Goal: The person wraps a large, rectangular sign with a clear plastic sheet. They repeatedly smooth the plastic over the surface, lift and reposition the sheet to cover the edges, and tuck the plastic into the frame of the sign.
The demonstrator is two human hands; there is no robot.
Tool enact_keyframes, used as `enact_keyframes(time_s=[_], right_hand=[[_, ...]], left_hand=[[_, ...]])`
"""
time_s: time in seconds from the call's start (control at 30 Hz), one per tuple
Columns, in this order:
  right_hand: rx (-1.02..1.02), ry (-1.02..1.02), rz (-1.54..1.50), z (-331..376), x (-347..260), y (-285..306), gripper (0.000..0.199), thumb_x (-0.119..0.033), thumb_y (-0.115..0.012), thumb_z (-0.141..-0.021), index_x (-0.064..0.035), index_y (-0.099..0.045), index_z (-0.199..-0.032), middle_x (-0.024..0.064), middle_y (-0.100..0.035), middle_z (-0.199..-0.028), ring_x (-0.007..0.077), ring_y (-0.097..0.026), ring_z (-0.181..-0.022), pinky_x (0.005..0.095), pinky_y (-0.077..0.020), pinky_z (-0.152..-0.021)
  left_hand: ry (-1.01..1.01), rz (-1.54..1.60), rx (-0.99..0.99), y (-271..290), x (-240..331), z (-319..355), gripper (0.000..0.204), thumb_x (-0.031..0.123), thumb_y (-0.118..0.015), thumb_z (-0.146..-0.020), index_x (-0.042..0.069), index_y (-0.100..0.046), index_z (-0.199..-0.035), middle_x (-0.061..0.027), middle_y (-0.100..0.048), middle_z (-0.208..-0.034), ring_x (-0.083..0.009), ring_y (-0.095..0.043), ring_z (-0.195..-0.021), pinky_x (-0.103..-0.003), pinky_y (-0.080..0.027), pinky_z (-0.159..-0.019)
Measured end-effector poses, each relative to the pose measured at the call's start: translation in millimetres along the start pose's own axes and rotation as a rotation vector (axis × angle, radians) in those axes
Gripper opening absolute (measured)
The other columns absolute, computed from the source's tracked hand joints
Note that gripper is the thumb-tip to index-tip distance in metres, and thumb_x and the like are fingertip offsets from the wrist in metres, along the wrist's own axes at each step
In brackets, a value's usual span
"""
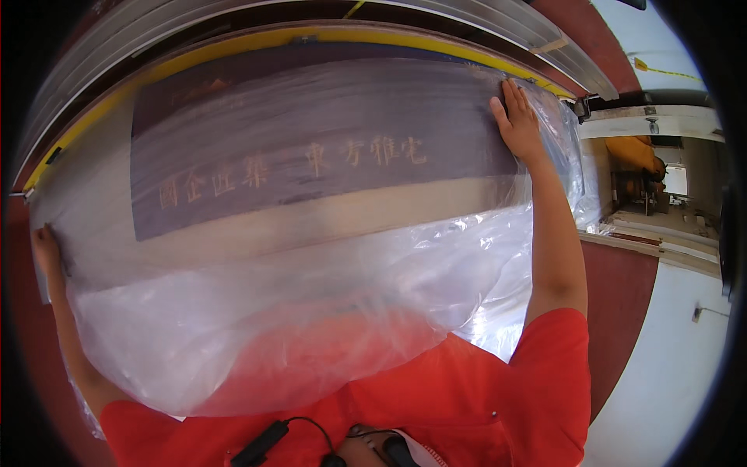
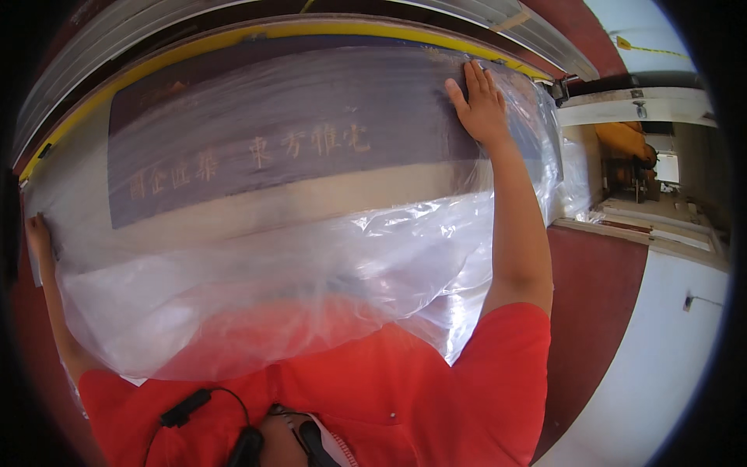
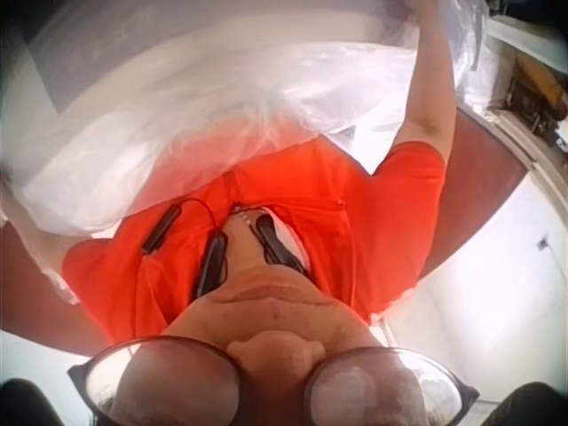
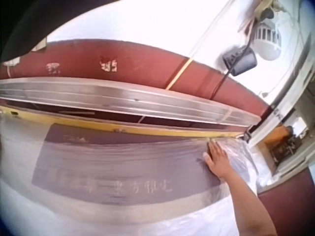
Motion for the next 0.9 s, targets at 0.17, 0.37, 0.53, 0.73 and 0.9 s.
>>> enact_keyframes(time_s=[0.17, 0.37, 0.53, 0.73, 0.9], right_hand=[[0.090, 0.151, -0.087, 16.8, -54.7, 11.7, 0.053, -0.044, -0.035, -0.082, -0.0074, -0.037, -0.120, 0.0094, -0.034, -0.127, 0.0245, -0.024, -0.121, 0.0422, -0.0155, -0.098], [0.316, 0.145, 0.016, -22.0, -28.5, 29.7, 0.022, -0.025, -0.055, -0.077, -0.0061, -0.060, -0.088, 0.0083, -0.058, -0.091, 0.0246, -0.053, -0.089, 0.0340, -0.0367, -0.082], [0.264, -0.150, -0.396, -26.3, 4.3, 3.4, 0.018, -0.023, -0.058, -0.075, -0.0056, -0.059, -0.079, 0.0061, -0.058, -0.081, 0.0210, -0.053, -0.073, 0.0309, -0.0410, -0.065], [0.301, -0.087, -0.861, -16.2, -12.1, 48.0, 0.019, -0.026, -0.054, -0.079, -0.0065, -0.055, -0.076, -0.0017, -0.050, -0.065, 0.0097, -0.045, -0.057, 0.0232, -0.0371, -0.053], [0.121, -0.352, -1.239, -2.9, 35.0, 11.4, 0.018, -0.025, -0.052, -0.078, -0.0071, -0.053, -0.076, -0.0041, -0.044, -0.059, 0.0061, -0.039, -0.050, 0.0210, -0.0316, -0.044]], left_hand=[[-0.026, 0.035, -0.104, 20.8, -5.0, 22.8, 0.035, 0.032, -0.043, -0.083, 0.004, -0.050, -0.103, -0.0141, -0.053, -0.097, -0.0256, -0.051, -0.089, -0.031, -0.039, -0.077], [0.260, 0.774, -0.344, 62.8, -36.3, 42.7, 0.050, 0.036, -0.043, -0.083, 0.001, -0.039, -0.119, -0.0097, -0.040, -0.120, -0.0213, -0.038, -0.110, -0.029, -0.026, -0.094], [0.681, 1.207, -0.354, 114.4, -26.4, 78.5, 0.054, 0.039, -0.039, -0.083, 0.001, -0.035, -0.121, -0.0098, -0.036, -0.124, -0.0206, -0.031, -0.115, -0.031, -0.020, -0.097], [0.157, 0.531, -0.042, 121.4, -56.6, 7.1, 0.044, 0.032, -0.038, -0.085, -0.002, -0.046, -0.111, -0.0136, -0.051, -0.106, -0.0241, -0.048, -0.098, -0.032, -0.035, -0.086], [0.220, 0.085, 0.201, 47.7, -48.5, -33.3, 0.037, 0.029, -0.038, -0.085, -0.002, -0.052, -0.099, -0.0139, -0.056, -0.094, -0.0229, -0.052, -0.085, -0.031, -0.040, -0.077]])
Point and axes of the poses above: each hand's wrist, its own z-axis away from the middle knuckle, its own y-axis out of the back of the hand, x = y × z, the point moved 9 cm from there along -z, towards the middle knuckle
